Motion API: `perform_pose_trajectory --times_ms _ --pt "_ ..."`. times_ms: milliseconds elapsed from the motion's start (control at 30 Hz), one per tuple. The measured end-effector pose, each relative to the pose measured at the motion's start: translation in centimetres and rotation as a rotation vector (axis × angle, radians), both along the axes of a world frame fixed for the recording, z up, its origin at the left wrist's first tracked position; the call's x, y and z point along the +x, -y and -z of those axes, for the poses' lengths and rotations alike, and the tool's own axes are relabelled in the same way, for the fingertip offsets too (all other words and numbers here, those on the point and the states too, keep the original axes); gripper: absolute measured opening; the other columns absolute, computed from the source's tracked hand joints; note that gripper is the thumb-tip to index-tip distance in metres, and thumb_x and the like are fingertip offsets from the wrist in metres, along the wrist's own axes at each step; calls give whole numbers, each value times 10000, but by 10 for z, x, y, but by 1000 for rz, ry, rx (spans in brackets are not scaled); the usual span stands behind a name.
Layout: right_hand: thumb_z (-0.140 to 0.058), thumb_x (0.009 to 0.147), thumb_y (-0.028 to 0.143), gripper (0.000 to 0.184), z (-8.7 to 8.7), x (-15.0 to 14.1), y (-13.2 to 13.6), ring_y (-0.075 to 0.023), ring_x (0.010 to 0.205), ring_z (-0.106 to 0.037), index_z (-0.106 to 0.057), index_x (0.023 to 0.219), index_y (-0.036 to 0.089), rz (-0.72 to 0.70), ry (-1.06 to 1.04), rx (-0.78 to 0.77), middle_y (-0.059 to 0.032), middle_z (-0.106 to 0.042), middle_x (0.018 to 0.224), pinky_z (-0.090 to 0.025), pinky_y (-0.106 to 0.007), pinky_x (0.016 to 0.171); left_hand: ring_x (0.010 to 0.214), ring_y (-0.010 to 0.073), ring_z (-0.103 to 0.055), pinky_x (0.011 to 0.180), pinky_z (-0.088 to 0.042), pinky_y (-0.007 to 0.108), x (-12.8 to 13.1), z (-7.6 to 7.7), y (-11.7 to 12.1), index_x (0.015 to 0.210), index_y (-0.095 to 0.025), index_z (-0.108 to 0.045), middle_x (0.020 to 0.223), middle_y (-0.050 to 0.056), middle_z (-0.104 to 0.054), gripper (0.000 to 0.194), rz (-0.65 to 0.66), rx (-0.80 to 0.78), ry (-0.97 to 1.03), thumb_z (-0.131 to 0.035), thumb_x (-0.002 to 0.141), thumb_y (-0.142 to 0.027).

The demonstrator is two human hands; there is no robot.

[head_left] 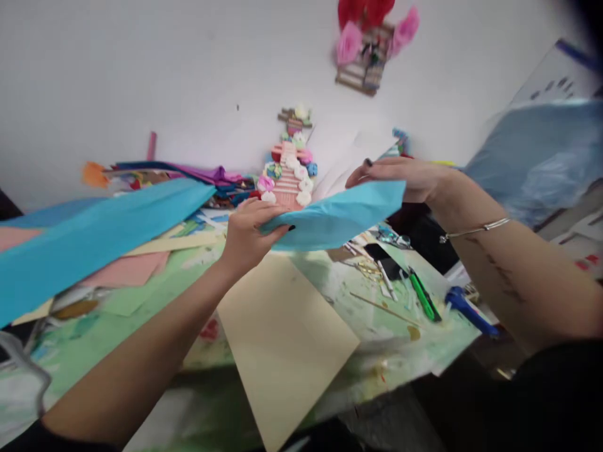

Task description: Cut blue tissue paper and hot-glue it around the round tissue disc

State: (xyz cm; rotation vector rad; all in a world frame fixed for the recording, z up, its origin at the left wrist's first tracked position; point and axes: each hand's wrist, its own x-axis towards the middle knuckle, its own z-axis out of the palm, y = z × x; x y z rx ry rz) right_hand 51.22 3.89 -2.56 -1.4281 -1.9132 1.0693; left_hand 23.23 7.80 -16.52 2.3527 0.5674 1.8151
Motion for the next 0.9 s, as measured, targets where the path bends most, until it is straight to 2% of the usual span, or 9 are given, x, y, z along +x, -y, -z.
perform_pose_trajectory --times_ms 100,167,233,333,467,567,700,800,900 --pt "-130 995 438 636 4 24 -8 -160 1075 -638 -462 1336 15 43 -174 227 -191 -616 1274 -459 -332 877 931 221 -665 848 -526 346 -12 -28 -12 890 -182 -760 947 42 -743 173 75 -205 196 -742 738 -263" --pt "-344 931 611 646 25 27 -11 -219 1153 -620 -497 1316 116 5 -195 290 -211 -556 1369 -502 -374 897 833 209 -665 736 -535 317 -21 -42 -16 879 -169 -760 875 33 -739 243 138 -363 348 -784 686 -315" --pt "-676 740 622 713 52 19 -12 -254 1179 -608 -533 1279 178 -23 -192 380 -189 -557 1382 -527 -394 908 729 184 -649 660 -526 295 -29 -53 -16 858 -157 -756 807 24 -732 305 201 -490 453 -825 632 -349" --pt "-823 623 523 786 89 -5 -7 -279 1144 -625 -547 1278 189 15 -248 429 -150 -616 1322 -545 -411 907 690 176 -648 642 -534 293 -37 -62 -9 814 -148 -746 791 32 -736 358 310 -610 536 -868 567 -376" --pt "-855 596 466 550 113 -31 0 -254 842 -715 -679 1029 176 279 -412 314 -97 -753 1016 -591 -381 746 706 200 -674 659 -551 321 -41 -53 0 829 -144 -731 809 63 -745 428 420 -769 545 -850 593 -481" --pt "-888 528 442 467 120 -34 1 -237 681 -709 -713 858 160 343 -468 215 -84 -765 839 -590 -368 656 767 218 -693 704 -557 331 -42 -37 1 829 -139 -726 840 79 -749 441 448 -851 576 -811 641 -529" --pt "-899 486 430 461 130 -31 3 -244 637 -697 -715 800 147 378 -438 191 -90 -758 779 -583 -379 627 775 238 -696 668 -558 341 -46 -16 -6 784 -170 -718 851 76 -752 328 448 -930 584 -777 673 -472" --pt "-884 500 424 439 135 -27 6 -241 638 -683 -710 801 155 375 -378 248 -76 -750 766 -570 -377 618 733 254 -696 623 -552 377 -50 -8 -13 781 -210 -714 822 60 -747 254 497 -948 474 -712 722 -457" --pt "-831 573 439 336 134 -25 10 -224 589 -645 -681 716 174 392 -285 436 -41 -713 675 -532 -349 558 776 281 -700 653 -558 413 -51 -4 -22 715 -203 -717 865 88 -745 286 595 -898 369 -742 690 -487"
